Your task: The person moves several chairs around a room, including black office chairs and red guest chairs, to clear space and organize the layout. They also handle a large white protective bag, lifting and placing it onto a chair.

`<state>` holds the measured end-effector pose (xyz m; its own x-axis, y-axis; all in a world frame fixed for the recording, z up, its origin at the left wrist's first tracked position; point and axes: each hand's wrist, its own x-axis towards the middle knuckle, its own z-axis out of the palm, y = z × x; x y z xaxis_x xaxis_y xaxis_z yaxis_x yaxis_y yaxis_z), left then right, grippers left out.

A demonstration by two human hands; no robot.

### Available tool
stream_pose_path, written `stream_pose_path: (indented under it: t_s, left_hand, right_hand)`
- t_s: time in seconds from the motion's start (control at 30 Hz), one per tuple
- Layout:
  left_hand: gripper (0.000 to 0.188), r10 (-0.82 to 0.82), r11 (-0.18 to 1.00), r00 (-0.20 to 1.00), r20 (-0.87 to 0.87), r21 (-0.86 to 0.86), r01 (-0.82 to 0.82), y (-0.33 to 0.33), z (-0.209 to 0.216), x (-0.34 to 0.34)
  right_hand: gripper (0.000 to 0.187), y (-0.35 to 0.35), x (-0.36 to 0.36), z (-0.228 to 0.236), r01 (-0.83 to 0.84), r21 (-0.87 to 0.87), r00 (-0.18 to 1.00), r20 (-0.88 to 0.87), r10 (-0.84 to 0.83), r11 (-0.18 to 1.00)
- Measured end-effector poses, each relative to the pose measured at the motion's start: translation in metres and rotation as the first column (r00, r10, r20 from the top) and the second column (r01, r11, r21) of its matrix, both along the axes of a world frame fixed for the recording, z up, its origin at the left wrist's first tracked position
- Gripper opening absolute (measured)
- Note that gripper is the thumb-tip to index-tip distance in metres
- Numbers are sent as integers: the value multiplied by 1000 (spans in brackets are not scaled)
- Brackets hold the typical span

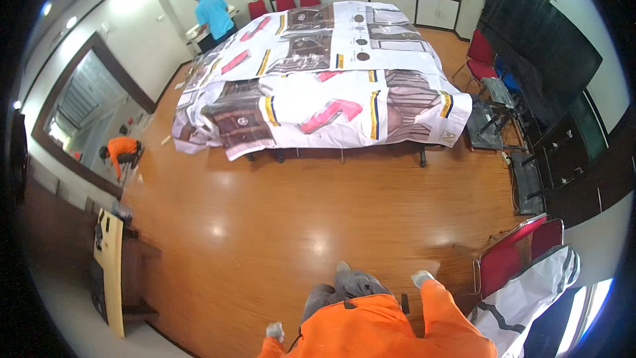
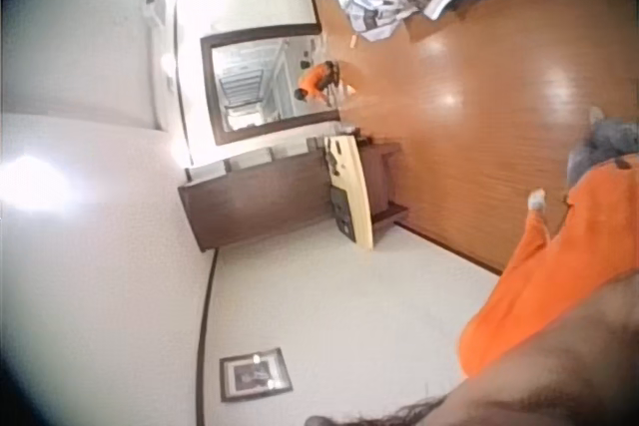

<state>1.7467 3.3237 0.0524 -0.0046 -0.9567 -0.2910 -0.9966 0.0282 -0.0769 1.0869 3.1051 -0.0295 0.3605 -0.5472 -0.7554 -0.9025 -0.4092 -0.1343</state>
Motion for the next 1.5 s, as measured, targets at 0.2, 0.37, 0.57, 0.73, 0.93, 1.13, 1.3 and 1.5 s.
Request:
stream_pose_path:
  t_s: [0.2, 0.37, 0.57, 0.73, 0.93, 1.13, 1.3, 1.5]
  left_hand:
    - [18, 631, 695, 713, -307, 633, -342, -74, 5, -35]
    - [18, 374, 805, 834, -406, 588, -74, -226, -25, -8]
    - [36, 320, 947, 801, -506, 167, -273, -570, -31, -46]
    - [39, -290, 956, 651, -701, -234, 174, -821, 54, -238]
    - [39, -270, 942, 322, -907, -180, 284, -921, 104, -576]
    - [56, -618, 781, 581, -529, -498, 378, -936, 124, -783]
    - [62, -574, 812, 645, -505, -455, 366, -977, 81, -879]
    - [63, -425, 875, 818, -388, -406, 262, -1001, 66, -896]
  right_hand:
    - [41, -173, 123, 142, 732, 166, 424, 648, -633, 661]
    - [41, -244, 155, 176, 750, 325, 221, 698, -682, 576]
    - [24, -188, 68, 72, 967, 244, -76, 553, -830, 74]
    - [22, -81, -15, 31, 686, 401, -727, 361, -584, -607]
    - [23, 32, -52, -40, 914, -32, 378, -292, -879, 404]
    - [26, -77, -176, 14, 976, -24, 213, 259, -942, 214]
    - [16, -159, -399, 35, 946, -323, 166, 539, -826, -20]
    - [18, -396, -634, 94, 756, 274, -613, 616, -495, -595]
